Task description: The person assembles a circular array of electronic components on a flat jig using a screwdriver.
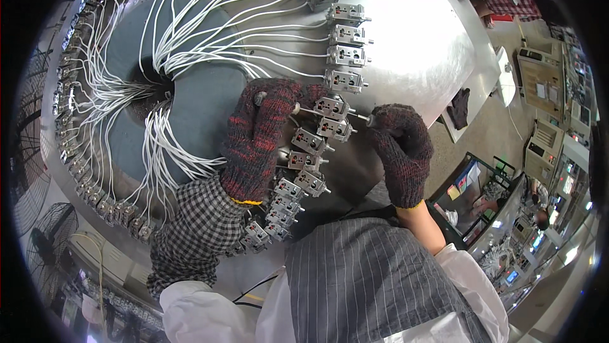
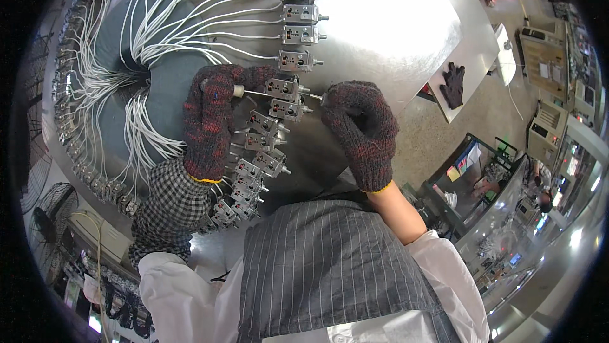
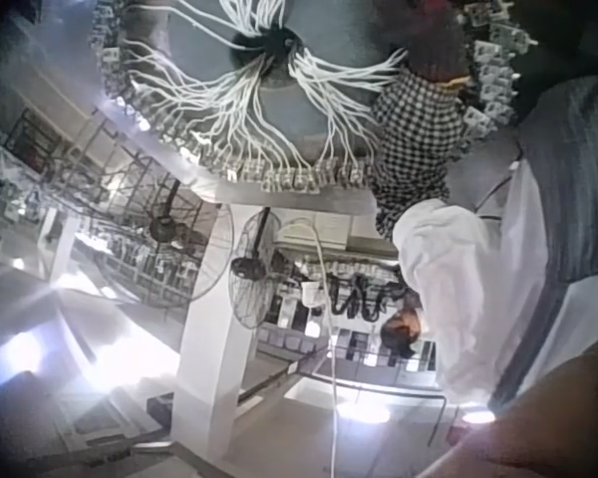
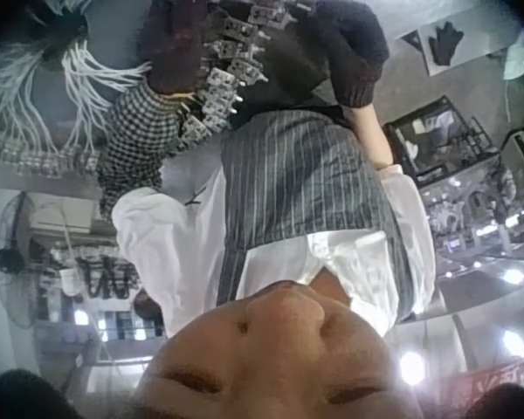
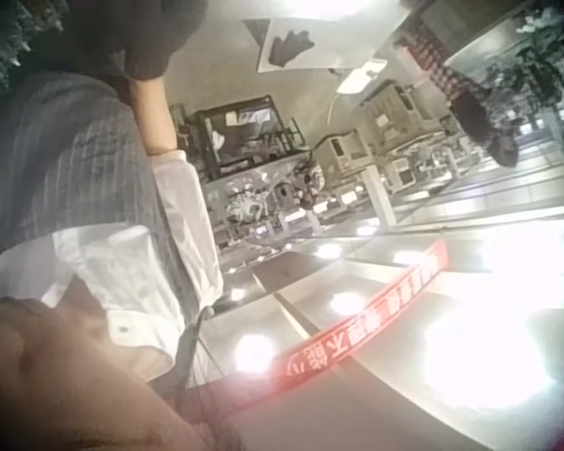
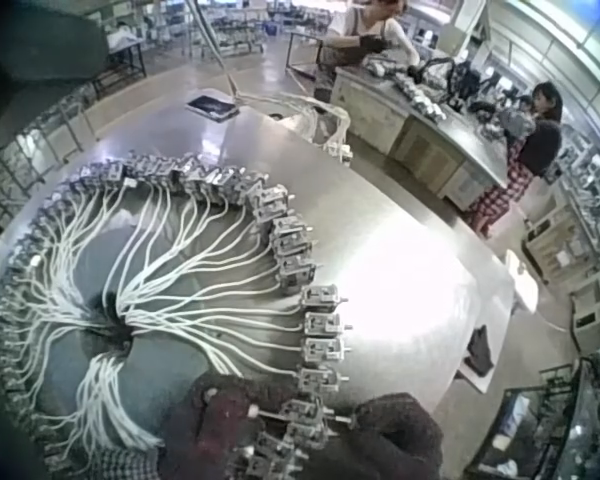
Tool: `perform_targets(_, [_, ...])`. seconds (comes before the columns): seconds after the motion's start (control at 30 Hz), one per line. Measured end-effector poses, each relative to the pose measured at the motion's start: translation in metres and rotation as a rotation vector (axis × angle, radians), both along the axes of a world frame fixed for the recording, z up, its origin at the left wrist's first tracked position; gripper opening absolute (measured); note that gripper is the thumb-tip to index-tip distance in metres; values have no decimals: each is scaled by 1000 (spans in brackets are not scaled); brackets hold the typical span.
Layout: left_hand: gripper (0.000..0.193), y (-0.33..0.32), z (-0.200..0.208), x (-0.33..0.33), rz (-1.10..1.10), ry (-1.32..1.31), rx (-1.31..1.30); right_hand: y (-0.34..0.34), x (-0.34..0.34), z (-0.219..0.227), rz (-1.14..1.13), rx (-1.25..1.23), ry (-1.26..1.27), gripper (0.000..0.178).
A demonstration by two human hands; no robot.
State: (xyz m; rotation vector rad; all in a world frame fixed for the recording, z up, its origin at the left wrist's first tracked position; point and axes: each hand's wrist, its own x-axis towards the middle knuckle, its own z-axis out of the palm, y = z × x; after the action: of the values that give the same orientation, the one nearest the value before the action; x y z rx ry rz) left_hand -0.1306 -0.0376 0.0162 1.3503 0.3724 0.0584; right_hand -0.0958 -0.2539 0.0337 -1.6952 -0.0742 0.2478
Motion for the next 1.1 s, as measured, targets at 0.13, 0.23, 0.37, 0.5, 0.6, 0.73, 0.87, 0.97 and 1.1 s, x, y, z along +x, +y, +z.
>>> perform_targets(0.13, [24, -4, 13, 0, 41, 0, -174, -3, 1, -8, 45, -82, -138, 24])
perform_targets(0.23, [31, 1, 13, -2, -54, -45, 13, 1, 1, 4, -20, -49, -37, 25])
perform_targets(0.37, [31, 2, 7, -2, -43, -91, 19, 4, 2, 14, -28, -63, 208, 27])
perform_targets(0.5, [32, 0, 10, -5, -28, -29, -65, 0, -2, 3, 12, -72, 1, 22])
perform_targets(0.6, [32, 0, 7, -3, -16, -32, -40, 2, -2, 3, -15, -21, 23, 22])
perform_targets(0.73, [21, -2, 18, -4, 51, -112, -627, -14, -5, 1, 18, -81, -49, 27])
perform_targets(0.87, [20, 0, 15, -15, -35, -47, -426, -23, -19, 6, 4, -142, 79, 28])
perform_targets(0.97, [22, -2, 11, -16, -61, 7, -250, -12, -21, 10, 31, -118, 45, 28])
perform_targets(1.1, [25, 3, 14, -14, -132, 101, -298, -16, -25, 7, -36, -59, 225, 29])
